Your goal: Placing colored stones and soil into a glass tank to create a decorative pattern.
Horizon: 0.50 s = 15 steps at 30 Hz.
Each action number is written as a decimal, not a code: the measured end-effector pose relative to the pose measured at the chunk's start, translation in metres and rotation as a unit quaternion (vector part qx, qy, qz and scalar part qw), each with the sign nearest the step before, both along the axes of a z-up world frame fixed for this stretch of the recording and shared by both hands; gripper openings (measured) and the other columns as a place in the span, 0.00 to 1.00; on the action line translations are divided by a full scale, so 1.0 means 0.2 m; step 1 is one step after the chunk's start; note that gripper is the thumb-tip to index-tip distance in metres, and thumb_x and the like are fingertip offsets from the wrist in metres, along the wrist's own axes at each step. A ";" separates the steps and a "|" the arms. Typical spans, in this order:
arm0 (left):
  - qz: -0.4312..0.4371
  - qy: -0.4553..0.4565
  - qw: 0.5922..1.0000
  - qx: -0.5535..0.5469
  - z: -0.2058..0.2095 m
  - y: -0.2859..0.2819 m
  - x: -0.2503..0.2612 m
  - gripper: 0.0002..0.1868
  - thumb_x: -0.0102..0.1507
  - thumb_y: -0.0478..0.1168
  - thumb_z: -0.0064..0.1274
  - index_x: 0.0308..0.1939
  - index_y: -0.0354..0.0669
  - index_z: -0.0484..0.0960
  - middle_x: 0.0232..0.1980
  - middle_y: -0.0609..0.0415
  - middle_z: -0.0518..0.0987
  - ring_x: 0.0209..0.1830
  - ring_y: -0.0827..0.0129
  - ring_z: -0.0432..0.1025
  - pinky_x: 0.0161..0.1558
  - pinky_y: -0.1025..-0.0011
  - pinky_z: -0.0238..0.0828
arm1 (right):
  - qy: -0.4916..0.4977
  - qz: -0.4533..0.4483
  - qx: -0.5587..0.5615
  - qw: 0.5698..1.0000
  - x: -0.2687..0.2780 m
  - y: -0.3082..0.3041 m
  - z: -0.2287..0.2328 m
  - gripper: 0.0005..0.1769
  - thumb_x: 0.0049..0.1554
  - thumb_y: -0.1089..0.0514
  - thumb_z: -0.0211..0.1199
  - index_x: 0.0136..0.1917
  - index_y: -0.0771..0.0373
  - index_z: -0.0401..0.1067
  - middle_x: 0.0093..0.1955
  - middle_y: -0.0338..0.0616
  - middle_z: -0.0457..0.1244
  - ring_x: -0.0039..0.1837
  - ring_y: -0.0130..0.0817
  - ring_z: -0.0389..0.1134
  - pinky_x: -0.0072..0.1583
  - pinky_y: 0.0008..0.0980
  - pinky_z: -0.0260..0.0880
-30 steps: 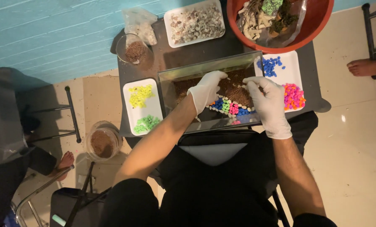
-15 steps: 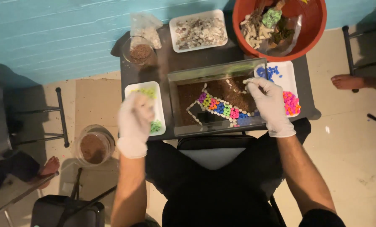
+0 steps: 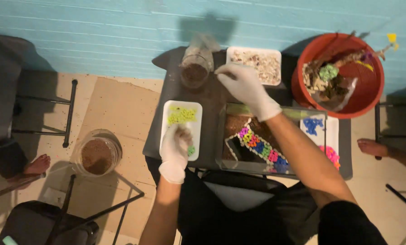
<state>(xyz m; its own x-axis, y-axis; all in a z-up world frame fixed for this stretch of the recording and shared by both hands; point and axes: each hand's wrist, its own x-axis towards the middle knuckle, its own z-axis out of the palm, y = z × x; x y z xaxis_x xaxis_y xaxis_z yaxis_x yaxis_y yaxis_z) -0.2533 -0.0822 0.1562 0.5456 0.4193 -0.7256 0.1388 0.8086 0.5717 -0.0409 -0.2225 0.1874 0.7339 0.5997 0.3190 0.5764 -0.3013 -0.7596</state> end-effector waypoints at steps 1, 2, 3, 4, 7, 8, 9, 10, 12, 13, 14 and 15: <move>-0.020 -0.025 0.999 0.034 0.03 0.00 0.04 0.11 0.61 0.45 0.50 0.23 0.52 0.72 0.25 0.59 0.71 0.28 0.70 0.66 0.32 0.73 0.60 | -0.007 0.015 -0.010 1.000 0.04 0.09 -0.05 0.07 0.58 0.64 0.66 0.50 0.60 0.81 0.49 0.52 0.72 0.57 0.54 0.73 0.62 0.47 0.70; -0.039 -0.049 0.996 0.068 0.05 0.00 0.08 0.09 0.63 0.43 0.49 0.28 0.47 0.77 0.33 0.54 0.78 0.36 0.65 0.74 0.37 0.70 0.69 | -0.013 0.029 -0.020 0.999 0.08 0.18 -0.09 0.07 0.57 0.62 0.67 0.49 0.60 0.82 0.49 0.52 0.72 0.57 0.54 0.72 0.62 0.47 0.70; -0.037 -0.051 0.996 0.068 0.03 0.01 0.15 0.09 0.63 0.43 0.49 0.28 0.47 0.77 0.33 0.54 0.78 0.36 0.65 0.74 0.37 0.70 0.69 | -0.016 0.031 -0.020 0.999 0.13 0.25 -0.17 0.07 0.57 0.62 0.67 0.49 0.60 0.82 0.49 0.52 0.72 0.57 0.54 0.72 0.62 0.47 0.70; -0.034 -0.051 0.995 0.074 0.00 0.02 0.22 0.09 0.63 0.44 0.48 0.36 0.46 0.80 0.41 0.54 0.79 0.43 0.63 0.73 0.42 0.67 0.71 | 0.000 0.033 -0.063 0.997 0.19 0.33 -0.25 0.08 0.58 0.60 0.65 0.50 0.58 0.82 0.51 0.52 0.72 0.59 0.54 0.72 0.63 0.49 0.69; -0.027 -0.051 0.996 0.068 -0.10 0.07 0.38 0.16 0.66 0.44 0.45 0.54 0.44 0.79 0.62 0.48 0.72 0.63 0.50 0.66 0.56 0.58 0.69 | 0.013 0.055 -0.173 0.983 0.31 0.54 -0.49 0.11 0.59 0.55 0.61 0.51 0.54 0.82 0.53 0.49 0.72 0.61 0.51 0.71 0.65 0.49 0.68; -0.025 -0.049 0.997 0.057 -0.14 0.09 0.43 0.21 0.69 0.44 0.43 0.65 0.44 0.74 0.75 0.42 0.65 0.76 0.40 0.60 0.66 0.51 0.65 | 0.014 0.073 -0.239 0.968 0.35 0.60 -0.57 0.13 0.59 0.53 0.58 0.52 0.52 0.82 0.55 0.46 0.72 0.62 0.48 0.72 0.65 0.46 0.68; -0.023 -0.050 0.997 0.056 -0.20 0.10 0.48 0.21 0.69 0.44 0.43 0.65 0.44 0.74 0.75 0.42 0.65 0.76 0.40 0.60 0.66 0.51 0.65 | 0.012 0.075 -0.240 0.968 0.34 0.64 -0.55 0.13 0.59 0.53 0.58 0.52 0.52 0.82 0.55 0.46 0.72 0.62 0.48 0.72 0.65 0.46 0.68; -0.014 -0.046 0.997 0.055 -0.27 0.11 0.53 0.25 0.70 0.45 0.41 0.71 0.46 0.67 0.79 0.40 0.57 0.77 0.37 0.54 0.69 0.46 0.61 | 0.018 0.088 -0.281 0.956 0.34 0.67 -0.53 0.15 0.60 0.54 0.55 0.54 0.55 0.81 0.55 0.52 0.72 0.61 0.53 0.71 0.66 0.49 0.68; -0.004 -0.040 0.998 0.054 -0.30 0.11 0.60 0.29 0.70 0.46 0.39 0.77 0.49 0.61 0.82 0.38 0.49 0.79 0.33 0.48 0.72 0.41 0.56 | 0.025 0.104 -0.321 0.941 0.32 0.71 -0.49 0.18 0.60 0.56 0.51 0.55 0.59 0.80 0.56 0.57 0.71 0.61 0.57 0.70 0.66 0.52 0.68; 0.002 -0.047 0.999 0.027 -0.27 0.11 0.62 0.31 0.70 0.48 0.38 0.79 0.53 0.56 0.83 0.40 0.44 0.79 0.31 0.46 0.72 0.39 0.54 | 0.006 0.111 -0.366 0.924 0.30 0.72 -0.47 0.18 0.60 0.58 0.52 0.58 0.61 0.79 0.58 0.58 0.70 0.63 0.57 0.70 0.68 0.50 0.68; 0.008 -0.053 0.999 0.001 -0.24 0.10 0.63 0.34 0.70 0.50 0.37 0.81 0.57 0.51 0.85 0.42 0.40 0.79 0.28 0.44 0.73 0.37 0.52 | -0.014 0.117 -0.409 0.905 0.28 0.72 -0.45 0.19 0.60 0.61 0.53 0.61 0.63 0.78 0.60 0.59 0.70 0.65 0.57 0.70 0.69 0.49 0.68; 0.008 -0.050 0.999 0.001 -0.16 0.09 0.63 0.34 0.70 0.50 0.37 0.81 0.57 0.51 0.85 0.42 0.40 0.79 0.28 0.44 0.73 0.37 0.52 | -0.012 0.119 -0.409 0.905 0.37 0.75 -0.62 0.19 0.60 0.61 0.53 0.61 0.63 0.78 0.60 0.59 0.70 0.65 0.57 0.70 0.69 0.49 0.68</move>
